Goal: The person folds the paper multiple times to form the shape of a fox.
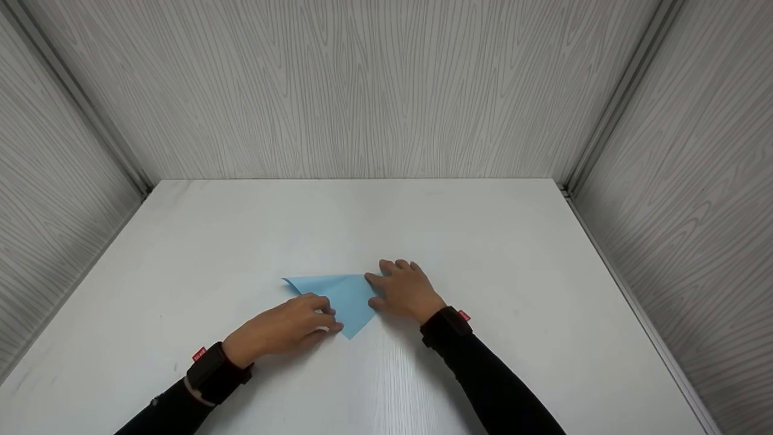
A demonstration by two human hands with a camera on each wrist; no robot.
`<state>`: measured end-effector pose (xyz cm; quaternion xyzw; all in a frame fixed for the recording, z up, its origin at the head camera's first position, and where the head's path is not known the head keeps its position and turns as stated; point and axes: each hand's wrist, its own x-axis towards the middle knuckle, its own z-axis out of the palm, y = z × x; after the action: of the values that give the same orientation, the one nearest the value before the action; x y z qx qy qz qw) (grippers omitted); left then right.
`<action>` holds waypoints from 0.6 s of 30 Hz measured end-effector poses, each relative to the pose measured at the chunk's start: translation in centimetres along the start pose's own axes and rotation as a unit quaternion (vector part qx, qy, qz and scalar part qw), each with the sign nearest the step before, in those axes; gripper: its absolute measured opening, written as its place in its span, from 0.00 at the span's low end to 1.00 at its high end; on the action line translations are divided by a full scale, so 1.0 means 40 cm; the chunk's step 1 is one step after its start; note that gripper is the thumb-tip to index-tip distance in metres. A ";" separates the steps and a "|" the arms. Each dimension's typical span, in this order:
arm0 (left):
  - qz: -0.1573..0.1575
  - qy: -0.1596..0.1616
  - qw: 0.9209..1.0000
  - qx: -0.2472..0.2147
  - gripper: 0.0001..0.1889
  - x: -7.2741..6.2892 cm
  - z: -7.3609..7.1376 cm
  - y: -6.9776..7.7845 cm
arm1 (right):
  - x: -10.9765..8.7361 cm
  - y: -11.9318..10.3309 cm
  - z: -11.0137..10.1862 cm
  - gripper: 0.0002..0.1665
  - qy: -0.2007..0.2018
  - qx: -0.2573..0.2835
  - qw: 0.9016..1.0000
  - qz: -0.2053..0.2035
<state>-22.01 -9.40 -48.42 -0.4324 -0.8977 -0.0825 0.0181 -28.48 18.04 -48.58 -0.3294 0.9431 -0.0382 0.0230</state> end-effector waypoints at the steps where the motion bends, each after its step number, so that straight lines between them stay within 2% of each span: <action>1: 0.002 -0.002 1.000 0.003 0.10 0.000 0.000 -0.001 | 0.000 0.001 0.000 0.35 -0.004 0.002 1.000 0.002; 9: -0.003 -0.013 1.000 0.003 0.10 0.000 -0.001 -0.003 | -0.001 0.001 -0.005 0.35 -0.017 0.015 1.000 0.018; 14: -0.014 -0.024 1.000 -0.011 0.10 0.001 0.002 -0.003 | -0.016 0.009 -0.006 0.34 -0.012 0.018 1.000 0.017; 18: -0.008 -0.021 1.000 -0.012 0.10 0.003 0.003 -0.006 | -0.034 0.029 -0.007 0.32 0.003 0.005 1.000 0.015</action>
<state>-22.28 -9.42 -48.56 -0.4268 -0.9004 -0.0840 -0.0067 -28.13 19.81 -48.37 -0.3151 0.9478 -0.0438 0.0226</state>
